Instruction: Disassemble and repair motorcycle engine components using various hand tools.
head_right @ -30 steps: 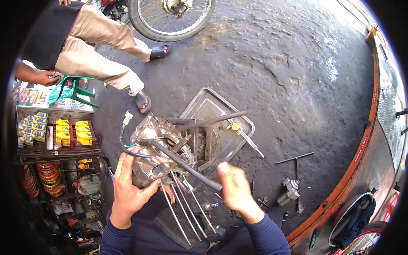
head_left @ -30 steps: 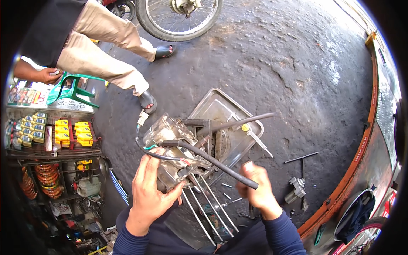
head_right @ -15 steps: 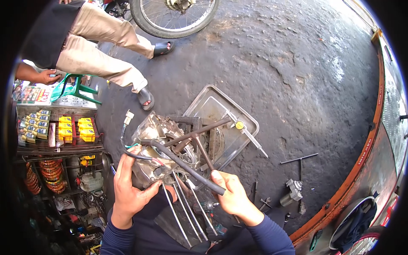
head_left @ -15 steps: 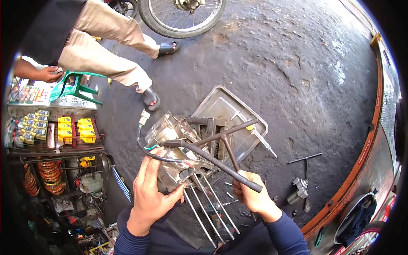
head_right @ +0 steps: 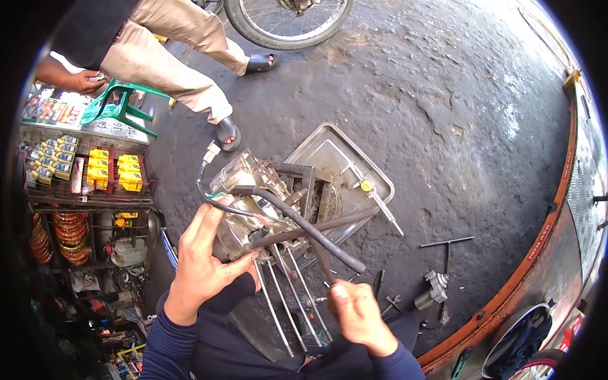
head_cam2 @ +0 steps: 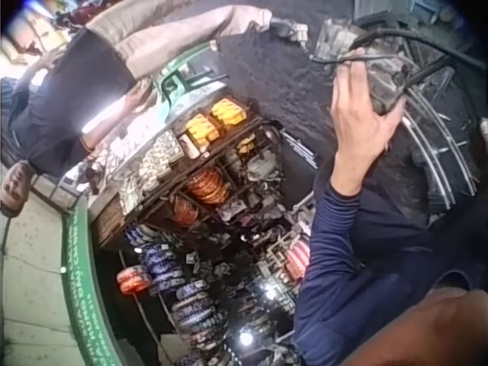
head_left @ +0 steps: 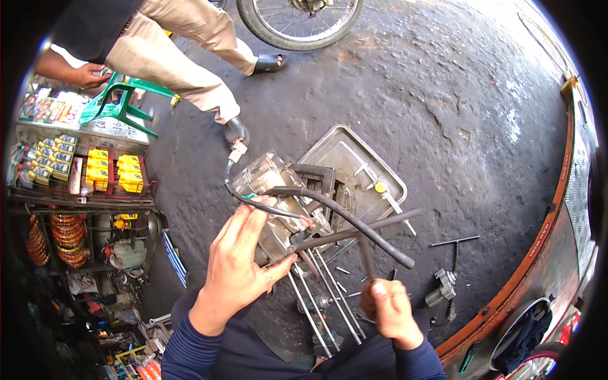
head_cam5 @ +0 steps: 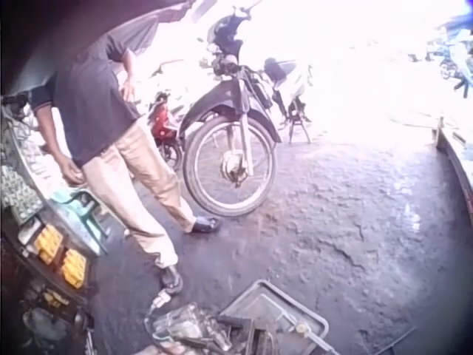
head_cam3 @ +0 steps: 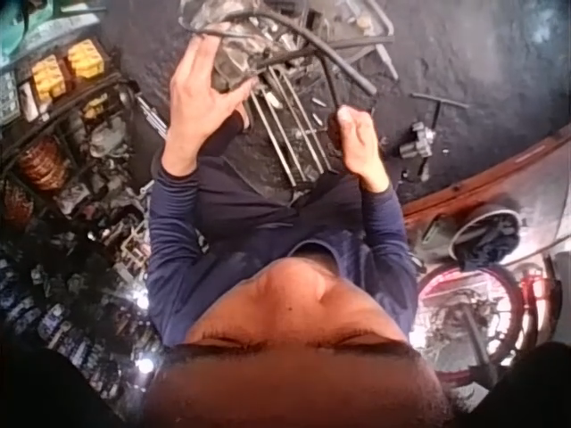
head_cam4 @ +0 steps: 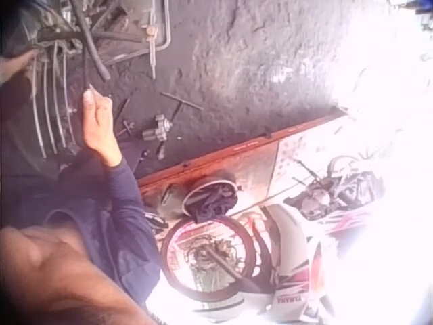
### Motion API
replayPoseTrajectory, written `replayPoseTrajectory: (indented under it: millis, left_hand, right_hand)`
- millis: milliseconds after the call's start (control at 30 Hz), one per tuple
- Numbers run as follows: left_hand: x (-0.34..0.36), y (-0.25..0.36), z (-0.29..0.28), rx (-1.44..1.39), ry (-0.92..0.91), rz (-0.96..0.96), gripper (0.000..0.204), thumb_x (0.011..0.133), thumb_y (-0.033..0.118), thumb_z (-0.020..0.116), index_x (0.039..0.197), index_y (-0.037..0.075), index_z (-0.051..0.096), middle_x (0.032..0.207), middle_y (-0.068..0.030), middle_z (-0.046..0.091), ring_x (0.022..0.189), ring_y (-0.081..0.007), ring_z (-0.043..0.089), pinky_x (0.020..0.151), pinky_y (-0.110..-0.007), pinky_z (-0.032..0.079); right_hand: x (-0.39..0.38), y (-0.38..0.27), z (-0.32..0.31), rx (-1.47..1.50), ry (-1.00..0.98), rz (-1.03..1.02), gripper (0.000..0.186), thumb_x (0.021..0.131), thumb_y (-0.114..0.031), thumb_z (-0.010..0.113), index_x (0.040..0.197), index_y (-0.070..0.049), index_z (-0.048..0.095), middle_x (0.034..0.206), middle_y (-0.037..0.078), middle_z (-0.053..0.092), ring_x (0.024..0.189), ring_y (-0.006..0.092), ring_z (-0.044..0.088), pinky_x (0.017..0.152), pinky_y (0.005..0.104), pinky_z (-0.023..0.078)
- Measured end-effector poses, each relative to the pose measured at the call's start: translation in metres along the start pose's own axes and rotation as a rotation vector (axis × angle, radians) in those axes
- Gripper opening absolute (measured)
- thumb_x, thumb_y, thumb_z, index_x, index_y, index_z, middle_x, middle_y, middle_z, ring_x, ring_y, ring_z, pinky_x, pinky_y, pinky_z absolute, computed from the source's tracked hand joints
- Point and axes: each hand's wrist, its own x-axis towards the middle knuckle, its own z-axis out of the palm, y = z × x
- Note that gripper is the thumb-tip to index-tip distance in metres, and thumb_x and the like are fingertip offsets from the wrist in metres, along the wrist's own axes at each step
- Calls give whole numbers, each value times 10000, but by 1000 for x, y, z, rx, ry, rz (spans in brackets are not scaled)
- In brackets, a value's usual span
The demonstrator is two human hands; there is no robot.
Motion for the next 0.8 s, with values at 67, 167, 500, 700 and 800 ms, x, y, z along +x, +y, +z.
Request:
replayPoseTrajectory:
  millis: [67, 167, 500, 700, 800]
  left_hand:
    - [0, 1, 0, 11, -4, -1, 867, 661, 113, 924, 1432, -18, 549, 1351, -261, 631, 1224, -443, 648, 1040, -465, 525]
    - [0, 1, 0, -7, 3, -22, 863, 661, 109, 920, 1432, -16, 553, 1350, -260, 633, 1221, -441, 653, 1038, -461, 528]
    - [2, 0, -1, 43, 10, 2, 853, 653, 124, 918, 1419, -21, 570, 1344, -255, 638, 1201, -443, 658, 1025, -459, 538]
    - [3, 2, -2, -15, -9, -23, 833, 640, 92, 921, 1393, -31, 585, 1344, -249, 640, 1247, -421, 650, 1062, -452, 516]
    - [3, 0, -2, -50, -10, -23, 836, 639, 95, 925, 1393, -31, 587, 1356, -249, 637, 1263, -424, 640, 1076, -450, 506]
  right_hand:
    - [2, -2, -2, 410, 164, -50, 593, 1114, -500, 473, 744, -36, 459, 563, -35, 368, 497, 92, 374, 465, 284, 303]
    - [3, -1, -1, -22, -112, 46, 477, 1142, -304, 427, 755, -33, 492, 576, 12, 444, 456, 151, 407, 440, 357, 338]
    - [10, 3, -10, 92, 146, -100, 540, 1127, -395, 441, 724, -42, 508, 574, 28, 514, 447, 145, 455, 437, 317, 343]
    - [11, 6, -7, 418, 299, -87, 563, 1115, -511, 443, 750, -89, 516, 559, -1, 475, 429, 111, 399, 417, 295, 301]
    - [10, 7, -11, -121, -87, -67, 492, 1107, -418, 499, 779, -51, 500, 569, 61, 425, 467, 219, 435, 467, 359, 350]
